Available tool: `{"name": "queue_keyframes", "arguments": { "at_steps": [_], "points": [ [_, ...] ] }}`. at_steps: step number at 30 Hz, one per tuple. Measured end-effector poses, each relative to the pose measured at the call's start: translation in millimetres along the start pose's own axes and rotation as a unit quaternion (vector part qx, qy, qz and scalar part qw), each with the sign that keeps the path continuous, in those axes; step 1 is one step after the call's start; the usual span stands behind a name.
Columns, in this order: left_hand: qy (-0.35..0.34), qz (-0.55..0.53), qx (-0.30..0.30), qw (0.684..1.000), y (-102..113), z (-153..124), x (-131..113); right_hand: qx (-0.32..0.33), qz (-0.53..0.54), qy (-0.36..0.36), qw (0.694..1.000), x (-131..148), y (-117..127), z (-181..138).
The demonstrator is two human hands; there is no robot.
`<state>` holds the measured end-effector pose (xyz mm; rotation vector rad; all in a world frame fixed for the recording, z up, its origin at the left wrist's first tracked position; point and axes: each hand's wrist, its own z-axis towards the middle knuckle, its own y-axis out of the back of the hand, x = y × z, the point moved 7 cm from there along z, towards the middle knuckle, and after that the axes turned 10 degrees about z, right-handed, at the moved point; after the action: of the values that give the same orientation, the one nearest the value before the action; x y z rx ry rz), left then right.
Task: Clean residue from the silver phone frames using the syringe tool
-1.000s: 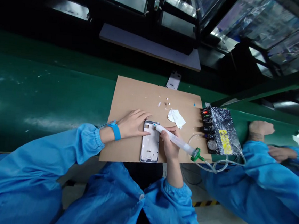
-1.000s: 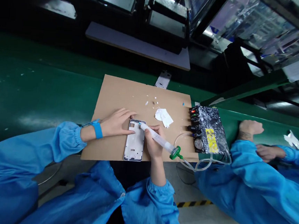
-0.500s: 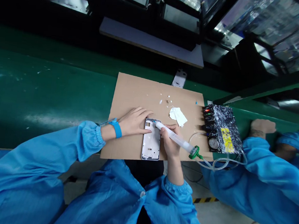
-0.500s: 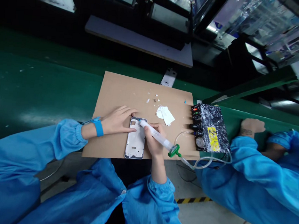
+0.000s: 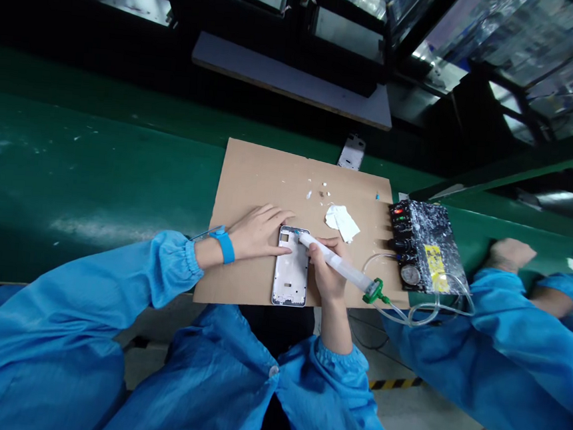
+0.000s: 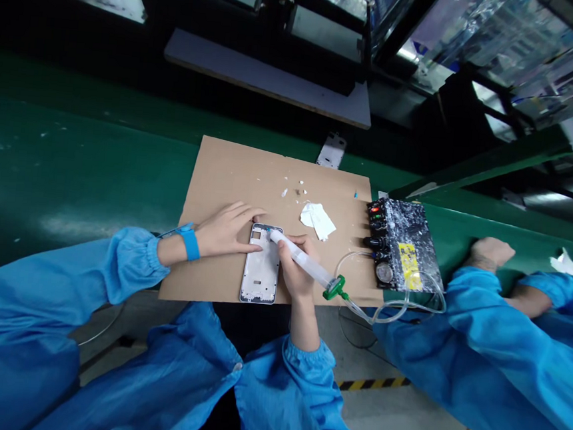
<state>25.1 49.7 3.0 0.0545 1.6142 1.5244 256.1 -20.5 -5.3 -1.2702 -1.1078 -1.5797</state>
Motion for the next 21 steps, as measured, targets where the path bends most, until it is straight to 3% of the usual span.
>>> {"name": "queue_keyframes", "arguments": {
  "at_steps": [21],
  "points": [
    [0.004, 0.004, 0.007, 1.0, 1.7, 0.4, -1.6, -0.012, -0.001, -0.001, 1.0, -1.3, 2.0, 1.3]
  ]
}}
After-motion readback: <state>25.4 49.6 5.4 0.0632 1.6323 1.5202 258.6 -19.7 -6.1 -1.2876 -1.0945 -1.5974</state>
